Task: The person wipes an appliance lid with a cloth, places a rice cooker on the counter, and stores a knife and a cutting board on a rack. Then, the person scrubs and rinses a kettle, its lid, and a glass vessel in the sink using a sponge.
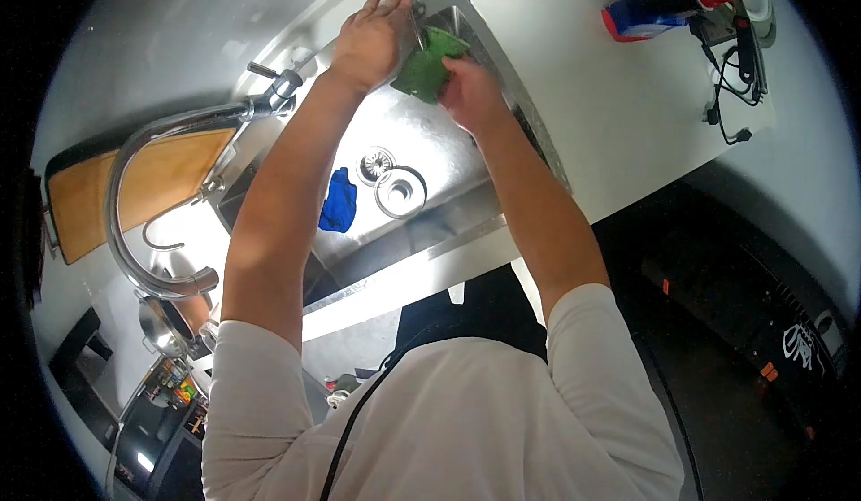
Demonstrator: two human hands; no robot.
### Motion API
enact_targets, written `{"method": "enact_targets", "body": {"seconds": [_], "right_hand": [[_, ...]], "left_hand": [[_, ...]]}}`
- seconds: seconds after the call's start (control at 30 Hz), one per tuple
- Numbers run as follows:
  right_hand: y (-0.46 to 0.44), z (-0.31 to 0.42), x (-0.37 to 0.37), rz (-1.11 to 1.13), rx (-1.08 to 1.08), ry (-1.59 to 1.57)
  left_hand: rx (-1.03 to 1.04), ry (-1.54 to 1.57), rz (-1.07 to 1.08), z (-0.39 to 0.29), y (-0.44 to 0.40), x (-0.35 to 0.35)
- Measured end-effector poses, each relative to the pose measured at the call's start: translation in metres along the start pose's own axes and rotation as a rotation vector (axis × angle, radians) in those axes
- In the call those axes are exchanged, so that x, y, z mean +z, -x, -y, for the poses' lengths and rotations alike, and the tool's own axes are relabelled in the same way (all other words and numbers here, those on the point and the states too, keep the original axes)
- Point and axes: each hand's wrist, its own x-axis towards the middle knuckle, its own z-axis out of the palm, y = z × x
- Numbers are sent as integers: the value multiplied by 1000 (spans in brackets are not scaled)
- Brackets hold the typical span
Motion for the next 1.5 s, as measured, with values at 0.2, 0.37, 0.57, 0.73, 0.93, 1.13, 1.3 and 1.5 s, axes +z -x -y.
{"method": "enact_targets", "body": {"seconds": [0.2,0.37,0.57,0.73,0.93,1.13,1.3,1.5], "right_hand": [[18,-5,-17,66,60,0],[39,-24,-31,-132,199,119],[34,-52,-47,-248,315,394],[23,-90,-63,-259,304,733],[19,-119,-105,-264,239,1070],[17,-113,-108,-260,278,877],[41,-96,-60,-300,175,851],[127,-106,48,281,-600,1815]], "left_hand": [[-123,280,-330,-10,61,22],[-823,488,348,-10,240,101],[-1449,1192,582,-28,314,174],[-1429,1421,423,-27,317,229],[-1304,1064,144,-59,293,224],[-1532,1709,154,-71,251,222],[-1264,2101,-90,-73,253,168],[-1102,2380,-356,-60,265,63]]}}
